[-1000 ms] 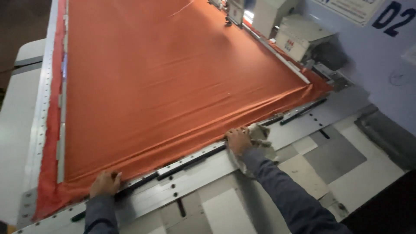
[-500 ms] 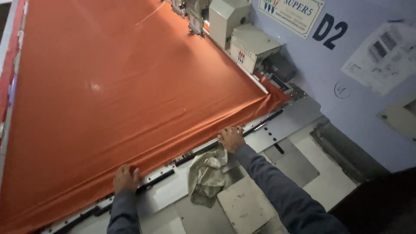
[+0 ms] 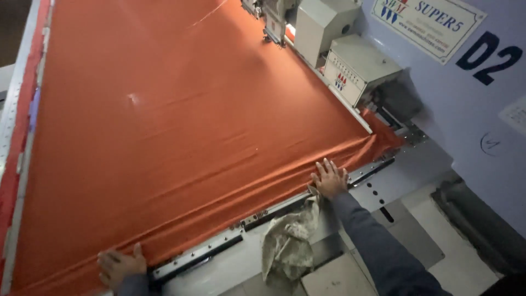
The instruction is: Preparing an embroidery machine by smoothing the base fabric and securing a border strip along the edge.
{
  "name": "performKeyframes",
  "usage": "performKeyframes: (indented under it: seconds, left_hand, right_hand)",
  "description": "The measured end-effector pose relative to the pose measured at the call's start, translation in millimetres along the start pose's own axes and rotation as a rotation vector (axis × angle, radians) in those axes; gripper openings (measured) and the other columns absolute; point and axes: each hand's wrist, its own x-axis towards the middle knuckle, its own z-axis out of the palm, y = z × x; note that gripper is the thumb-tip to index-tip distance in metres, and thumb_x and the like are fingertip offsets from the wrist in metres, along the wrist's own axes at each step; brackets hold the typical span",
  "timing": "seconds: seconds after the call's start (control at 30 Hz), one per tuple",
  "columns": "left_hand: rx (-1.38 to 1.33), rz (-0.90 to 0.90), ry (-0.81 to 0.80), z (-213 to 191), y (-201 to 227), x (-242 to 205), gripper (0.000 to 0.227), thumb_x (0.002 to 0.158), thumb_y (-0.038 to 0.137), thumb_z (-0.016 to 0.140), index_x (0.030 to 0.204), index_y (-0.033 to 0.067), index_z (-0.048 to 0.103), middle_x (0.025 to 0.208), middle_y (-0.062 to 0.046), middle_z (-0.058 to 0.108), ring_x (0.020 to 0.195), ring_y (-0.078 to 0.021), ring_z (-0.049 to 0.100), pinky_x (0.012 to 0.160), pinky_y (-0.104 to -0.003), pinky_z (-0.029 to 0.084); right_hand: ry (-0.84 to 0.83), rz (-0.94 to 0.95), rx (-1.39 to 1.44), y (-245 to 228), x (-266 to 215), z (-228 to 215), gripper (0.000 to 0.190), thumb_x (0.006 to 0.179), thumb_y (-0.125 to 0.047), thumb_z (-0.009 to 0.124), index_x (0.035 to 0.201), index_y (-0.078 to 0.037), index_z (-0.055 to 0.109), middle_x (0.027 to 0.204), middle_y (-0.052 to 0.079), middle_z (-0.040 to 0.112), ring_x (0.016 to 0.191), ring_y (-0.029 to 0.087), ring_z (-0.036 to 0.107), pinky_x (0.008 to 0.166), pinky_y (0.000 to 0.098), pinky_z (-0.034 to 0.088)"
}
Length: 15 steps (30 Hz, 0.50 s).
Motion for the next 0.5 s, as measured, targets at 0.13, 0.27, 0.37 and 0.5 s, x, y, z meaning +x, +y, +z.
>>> performKeyframes:
  seconds: [0.13, 0.27, 0.37, 0.5]
  left_hand:
    - [0.055, -0.076, 0.149, 27.5, -17.0, 8.0, 0.111, 0.102, 0.076, 0.031, 0.159, -0.0183, 0.038, 0.166, -0.037, 0.031, 0.153, -0.0506, 0.023, 0.119, -0.063, 0.013]
    - [0.027, 0.292, 0.726, 51.0, -2.3, 18.2, 0.088, 0.111, 0.060, 0.047, 0.141, -0.0220, 0.050, 0.136, -0.052, 0.054, 0.124, -0.0690, 0.049, 0.102, -0.076, 0.033]
    - [0.079, 0.305, 0.591, 54.2, 25.3, -2.2, 0.077, 0.106, 0.055, 0.053, 0.139, -0.0143, 0.057, 0.137, -0.046, 0.057, 0.125, -0.0628, 0.052, 0.105, -0.073, 0.033]
    - [0.151, 0.291, 0.436, 51.2, 67.8, -34.2, 0.063, 0.099, 0.048, 0.062, 0.135, -0.0037, 0.066, 0.139, -0.037, 0.061, 0.126, -0.0544, 0.056, 0.109, -0.070, 0.034]
  right_hand:
    - [-0.095, 0.089, 0.023, 17.5, -9.8, -26.1, 0.071, 0.098, -0.062, 0.024, 0.161, -0.030, 0.027, 0.172, -0.002, 0.015, 0.159, 0.020, 0.011, 0.121, 0.0598, 0.005]
    - [0.005, 0.157, -0.021, 82.0, 15.4, -4.5, 0.080, 0.095, -0.072, 0.025, 0.160, -0.025, 0.030, 0.170, -0.002, 0.022, 0.155, 0.023, 0.020, 0.120, 0.0680, 0.006]
    - [0.010, 0.183, -0.023, 100.0, 8.5, -16.7, 0.076, 0.098, -0.068, 0.022, 0.159, -0.024, 0.033, 0.169, -0.004, 0.024, 0.155, 0.021, 0.022, 0.119, 0.0704, 0.005]
    - [0.510, 0.066, -0.233, 153.0, 34.8, 33.1, 0.039, 0.108, -0.053, 0.041, 0.122, -0.039, 0.074, 0.129, -0.016, 0.072, 0.124, 0.002, 0.063, 0.121, 0.0464, 0.031]
